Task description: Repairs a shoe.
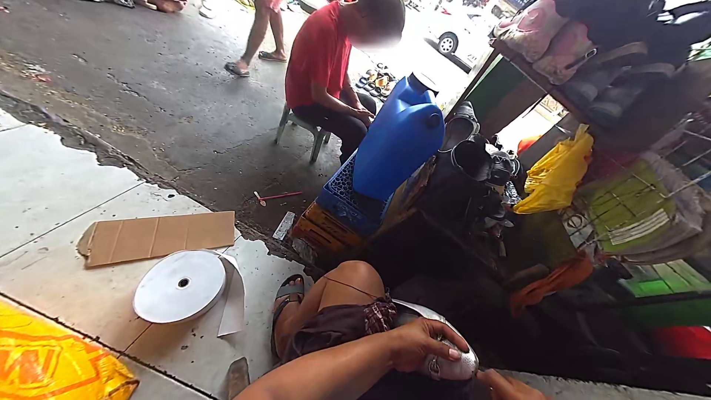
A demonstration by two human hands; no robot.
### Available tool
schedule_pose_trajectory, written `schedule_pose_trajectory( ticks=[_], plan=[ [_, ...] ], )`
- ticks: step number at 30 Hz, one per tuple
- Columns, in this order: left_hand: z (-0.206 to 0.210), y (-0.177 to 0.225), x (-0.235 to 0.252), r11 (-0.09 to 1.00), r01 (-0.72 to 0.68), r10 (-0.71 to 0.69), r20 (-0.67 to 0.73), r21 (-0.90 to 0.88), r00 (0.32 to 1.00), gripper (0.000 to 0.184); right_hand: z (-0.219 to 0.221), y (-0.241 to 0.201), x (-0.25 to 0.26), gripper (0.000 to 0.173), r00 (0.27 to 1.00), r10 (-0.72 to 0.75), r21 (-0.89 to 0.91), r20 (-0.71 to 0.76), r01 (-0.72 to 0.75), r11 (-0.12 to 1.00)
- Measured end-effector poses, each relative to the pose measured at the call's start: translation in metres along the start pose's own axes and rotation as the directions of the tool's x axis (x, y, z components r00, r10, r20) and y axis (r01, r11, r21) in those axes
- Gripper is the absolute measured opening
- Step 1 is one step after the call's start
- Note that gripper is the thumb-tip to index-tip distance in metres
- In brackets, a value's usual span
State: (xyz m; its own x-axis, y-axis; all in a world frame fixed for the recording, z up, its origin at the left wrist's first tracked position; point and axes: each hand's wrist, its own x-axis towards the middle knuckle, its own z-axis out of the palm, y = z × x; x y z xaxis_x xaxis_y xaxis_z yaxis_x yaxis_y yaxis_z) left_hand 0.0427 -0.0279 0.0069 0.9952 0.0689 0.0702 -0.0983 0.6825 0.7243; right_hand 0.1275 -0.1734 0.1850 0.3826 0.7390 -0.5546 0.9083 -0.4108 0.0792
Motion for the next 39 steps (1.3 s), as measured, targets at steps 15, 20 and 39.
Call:
schedule_pose_trajectory(
  ticks=[15,20,39],
  plan=[
    [0.0,-0.002,0.002,0.999,0.018,-0.017,-0.004,0.033,1.0,0.017,-0.008,-0.011,0.007,0.031,0.998,0.017,-0.01,0.067,-0.017,1.0],
    [-0.001,-0.003,0.004,0.999,0.034,-0.034,-0.002,0.03,0.999,0.018,-0.007,-0.012,0.008,0.033,0.996,0.046,-0.019,0.076,-0.045,0.999],
    [0.001,0.0,-0.004,0.997,-0.072,0.073,-0.105,0.011,0.992,0.013,0.004,-0.004,0.008,0.03,0.996,-0.033,0.078,-0.087,0.039,0.996]
  ],
)
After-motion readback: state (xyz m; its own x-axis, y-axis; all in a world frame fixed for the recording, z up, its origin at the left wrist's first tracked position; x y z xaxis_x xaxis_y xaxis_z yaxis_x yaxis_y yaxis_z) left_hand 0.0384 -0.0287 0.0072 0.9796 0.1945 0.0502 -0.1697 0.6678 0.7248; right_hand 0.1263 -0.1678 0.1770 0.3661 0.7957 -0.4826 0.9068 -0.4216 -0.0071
